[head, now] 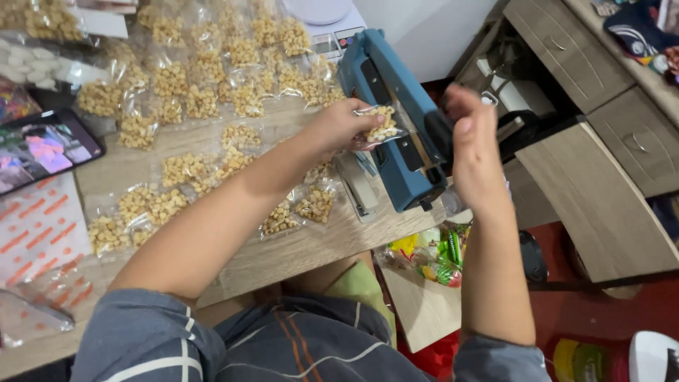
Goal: Sealing small plastic bags filled with snacks using a manual heat sealer.
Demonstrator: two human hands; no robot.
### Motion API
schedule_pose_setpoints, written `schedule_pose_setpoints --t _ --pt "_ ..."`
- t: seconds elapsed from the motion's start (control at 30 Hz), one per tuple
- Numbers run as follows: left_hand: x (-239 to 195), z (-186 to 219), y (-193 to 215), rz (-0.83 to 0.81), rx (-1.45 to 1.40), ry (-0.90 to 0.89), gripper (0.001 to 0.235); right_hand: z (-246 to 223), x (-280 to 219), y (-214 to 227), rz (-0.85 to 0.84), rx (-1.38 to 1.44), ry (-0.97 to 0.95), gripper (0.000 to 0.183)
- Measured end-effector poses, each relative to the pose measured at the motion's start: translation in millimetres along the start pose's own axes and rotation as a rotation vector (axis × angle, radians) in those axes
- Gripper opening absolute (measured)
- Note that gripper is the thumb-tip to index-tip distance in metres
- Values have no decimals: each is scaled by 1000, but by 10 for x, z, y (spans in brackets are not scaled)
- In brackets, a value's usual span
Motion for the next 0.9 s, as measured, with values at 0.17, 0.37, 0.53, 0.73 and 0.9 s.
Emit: schedule_pose_setpoints --t 0.17,0.37,0.53,0.73,0.9 --pt "-268 399 -128 31 187 142 61 -495 102 253 169 -15 113 68" --pt "-424 470 -95 -5 184 125 37 -711 -229 293 339 86 264 53" --pt "-857 626 -137 -29 301 81 27 -771 -411 200 137 187 176 29" --pt "-1655 451 -1 -92 312 -224 34 -590 -517 -152 -227 245 -47 54" --pt "-2433 55 197 167 378 -165 46 -616 -816 -731 -278 299 -253 21"
Point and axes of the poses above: each hand's wrist, its own x-axis towards the middle knuckle, its own y-axis out of the back of the hand, z = x × y, the point moved 1 cm from there along x, towards the middle knuckle, and after that the axes turned 3 degrees about -y, right-handed, at the moved point
